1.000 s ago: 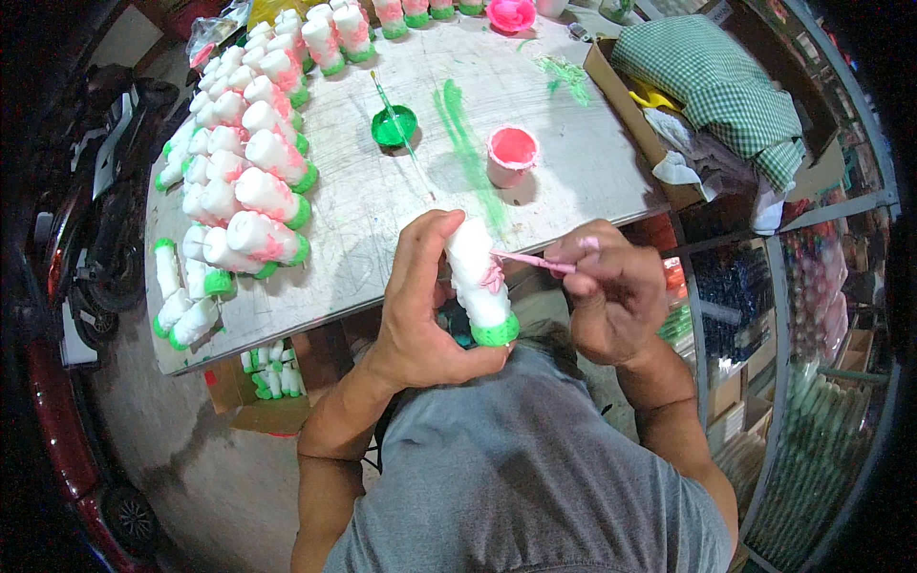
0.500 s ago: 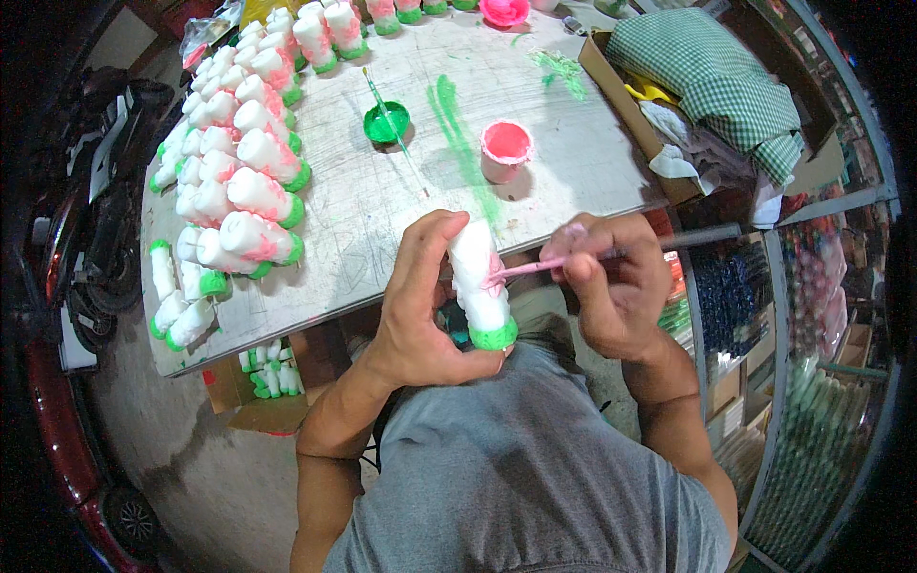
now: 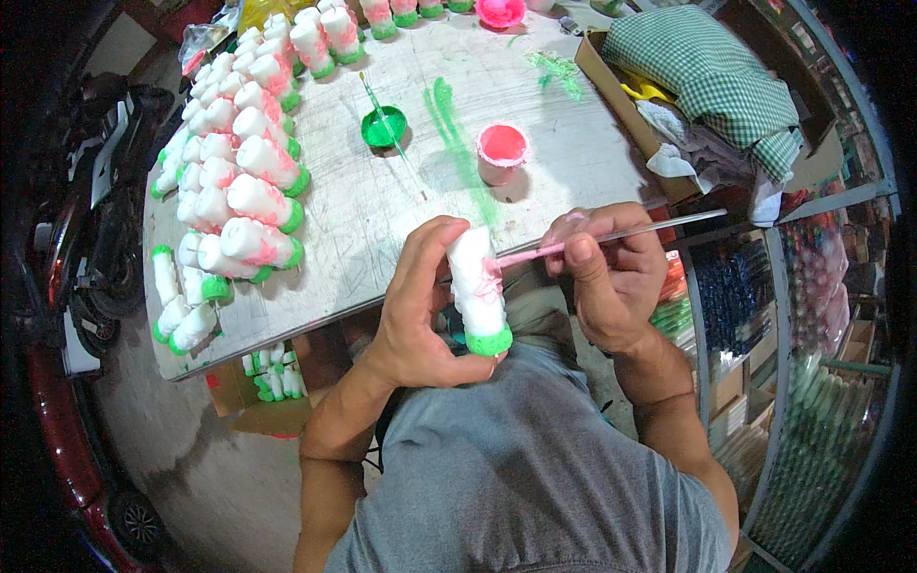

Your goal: The person paints pink details onto small white foam objects that already have green bases. They use a small brush to apply pink paint from a container, rotating each object to cover different sides, and place finished pieces back on the table among many similar items.

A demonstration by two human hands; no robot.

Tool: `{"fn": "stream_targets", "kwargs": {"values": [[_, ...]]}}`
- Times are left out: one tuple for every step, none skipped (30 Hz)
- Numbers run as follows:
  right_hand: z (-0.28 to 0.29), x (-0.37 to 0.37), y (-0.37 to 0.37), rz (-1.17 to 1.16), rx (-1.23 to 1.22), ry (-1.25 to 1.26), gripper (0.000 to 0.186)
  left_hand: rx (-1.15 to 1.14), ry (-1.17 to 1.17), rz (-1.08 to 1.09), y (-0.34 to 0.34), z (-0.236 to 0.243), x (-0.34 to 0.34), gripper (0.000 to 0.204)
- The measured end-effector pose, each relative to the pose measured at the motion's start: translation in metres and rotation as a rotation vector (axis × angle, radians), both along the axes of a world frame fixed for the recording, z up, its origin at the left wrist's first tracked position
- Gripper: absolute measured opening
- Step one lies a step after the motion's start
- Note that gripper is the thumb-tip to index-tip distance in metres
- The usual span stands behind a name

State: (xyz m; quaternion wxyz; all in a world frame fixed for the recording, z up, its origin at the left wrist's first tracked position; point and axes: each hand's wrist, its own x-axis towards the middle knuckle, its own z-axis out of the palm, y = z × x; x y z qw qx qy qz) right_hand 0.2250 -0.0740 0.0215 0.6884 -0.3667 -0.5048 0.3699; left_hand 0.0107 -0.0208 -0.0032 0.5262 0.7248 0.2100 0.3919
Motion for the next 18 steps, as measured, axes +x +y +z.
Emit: {"fn": "stream_targets", "kwargs": {"values": [[-0.003, -0.001, 0.000, -0.009, -0.006, 0.000, 0.016, 0.045, 0.001, -0.013, 0.001, -0.001, 0.000, 0.113], [-0.006, -0.001, 0.000, -0.019, -0.011, 0.001, 0.016, -0.021, -0.009, -0.023, 0.001, -0.003, 0.000, 0.113], [-0.009, -0.002, 0.000, -0.025, -0.016, 0.002, 0.016, -0.086, -0.020, -0.030, -0.001, -0.005, 0.000, 0.114], [-0.010, -0.002, 0.000, -0.026, 0.002, 0.032, 0.016, -0.151, -0.030, -0.036, -0.003, -0.007, 0.000, 0.115], [-0.011, -0.003, 0.000, -0.027, 0.020, 0.062, 0.016, -0.195, -0.062, -0.053, -0.004, -0.007, 0.001, 0.116], [-0.011, -0.003, -0.001, -0.030, 0.038, 0.092, 0.017, -0.239, -0.093, -0.072, -0.005, -0.007, 0.002, 0.116], [-0.012, -0.005, -0.003, -0.024, 0.030, 0.079, 0.017, -0.283, -0.124, -0.090, -0.006, -0.007, 0.003, 0.117], [-0.012, -0.007, -0.006, -0.017, 0.022, 0.066, 0.017, -0.247, -0.139, -0.096, -0.005, -0.007, 0.004, 0.116], [-0.013, -0.008, -0.007, -0.012, 0.013, 0.054, 0.017, -0.213, -0.154, -0.102, -0.005, -0.007, 0.005, 0.116], [-0.014, -0.009, -0.006, -0.030, 0.024, 0.052, 0.017, -0.179, -0.168, -0.107, -0.005, -0.007, 0.006, 0.116], [-0.014, -0.009, -0.006, -0.049, 0.051, 0.068, 0.017, -0.156, -0.176, -0.099, -0.004, -0.009, 0.008, 0.116], [-0.014, -0.009, -0.006, -0.067, 0.080, 0.083, 0.017, -0.131, -0.184, -0.091, -0.003, -0.011, 0.009, 0.117], [-0.013, -0.009, -0.006, -0.086, 0.109, 0.099, 0.017, -0.106, -0.192, -0.083, -0.003, -0.013, 0.010, 0.117], [-0.012, -0.009, -0.006, -0.070, 0.118, 0.061, 0.017, -0.110, -0.188, -0.081, -0.003, -0.012, 0.010, 0.117], [-0.011, -0.008, -0.007, -0.054, 0.126, 0.024, 0.017, -0.115, -0.183, -0.077, -0.004, -0.012, 0.011, 0.117], [-0.010, -0.008, -0.007, -0.038, 0.133, -0.013, 0.017, -0.120, -0.177, -0.074, -0.005, -0.011, 0.011, 0.117], [-0.010, -0.008, -0.007, -0.056, 0.123, -0.004, 0.017, -0.133, -0.185, -0.087, -0.005, -0.010, 0.011, 0.116], [-0.010, -0.009, -0.006, -0.076, 0.113, 0.003, 0.017, -0.145, -0.194, -0.102, -0.005, -0.009, 0.011, 0.115]]}}
